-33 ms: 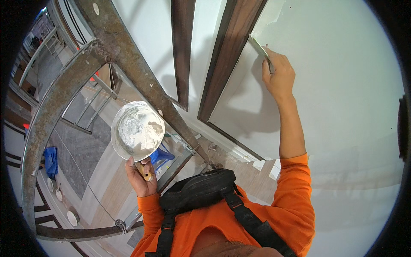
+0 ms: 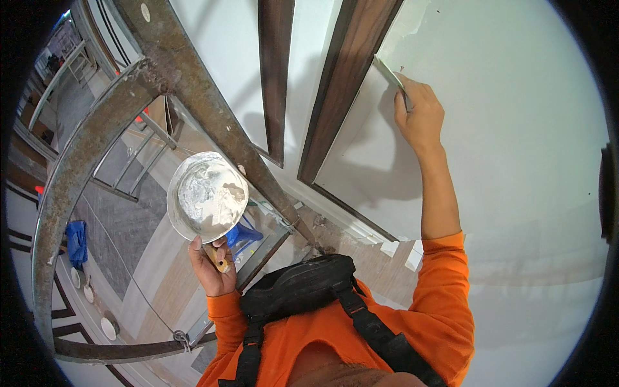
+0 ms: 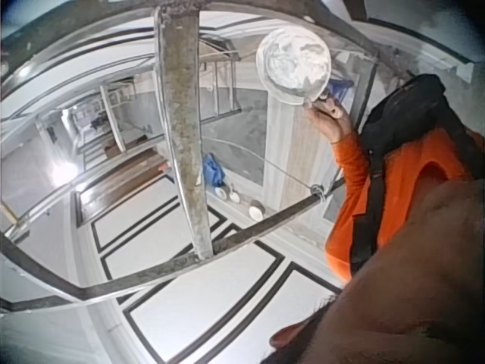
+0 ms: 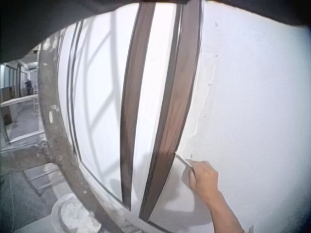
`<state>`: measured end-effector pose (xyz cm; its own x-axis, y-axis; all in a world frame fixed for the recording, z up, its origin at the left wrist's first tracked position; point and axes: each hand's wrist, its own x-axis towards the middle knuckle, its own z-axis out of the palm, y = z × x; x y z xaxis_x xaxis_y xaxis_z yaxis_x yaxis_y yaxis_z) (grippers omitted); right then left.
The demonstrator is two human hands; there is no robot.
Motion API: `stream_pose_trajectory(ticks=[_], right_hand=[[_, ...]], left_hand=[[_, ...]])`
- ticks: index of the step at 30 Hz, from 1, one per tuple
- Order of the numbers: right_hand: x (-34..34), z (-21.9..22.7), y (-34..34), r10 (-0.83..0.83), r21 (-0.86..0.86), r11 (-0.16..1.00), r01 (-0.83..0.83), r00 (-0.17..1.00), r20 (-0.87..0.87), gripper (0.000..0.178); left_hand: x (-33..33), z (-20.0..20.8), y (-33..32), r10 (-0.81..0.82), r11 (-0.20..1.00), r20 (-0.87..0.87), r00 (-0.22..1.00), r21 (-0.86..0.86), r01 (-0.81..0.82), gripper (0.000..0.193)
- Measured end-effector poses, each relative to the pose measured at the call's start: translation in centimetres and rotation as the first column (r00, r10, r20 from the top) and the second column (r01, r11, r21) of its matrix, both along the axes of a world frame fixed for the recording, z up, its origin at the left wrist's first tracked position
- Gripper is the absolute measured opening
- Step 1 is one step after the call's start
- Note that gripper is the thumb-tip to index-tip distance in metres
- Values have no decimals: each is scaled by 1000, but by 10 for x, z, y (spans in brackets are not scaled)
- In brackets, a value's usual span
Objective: The person applies patching compound to a wall surface using a putty knife and a flexible spreader, then smooths the surface by wiping it with a sanding block.
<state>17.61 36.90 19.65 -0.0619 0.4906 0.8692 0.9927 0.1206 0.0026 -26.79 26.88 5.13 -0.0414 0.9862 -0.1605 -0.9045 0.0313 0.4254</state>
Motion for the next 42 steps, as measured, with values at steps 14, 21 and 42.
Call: stream_pose_trajectory(ticks=[14, 21, 42], right_hand=[[1, 16, 0, 13, 24, 1000, -13, 1000, -14, 39], [4, -20, 2, 37, -17, 999, -37, 999, -4, 37], [-4, -44, 4, 32, -30, 999, -33, 998, -61, 36]], left_hand=[[0, 0, -1, 8, 1000, -34, 999, 13, -8, 43], [-1, -2, 0, -14, 1000, -6, 1000, 13, 14, 41], [0, 2, 0, -14, 1000, -30, 999, 27, 14, 42]])
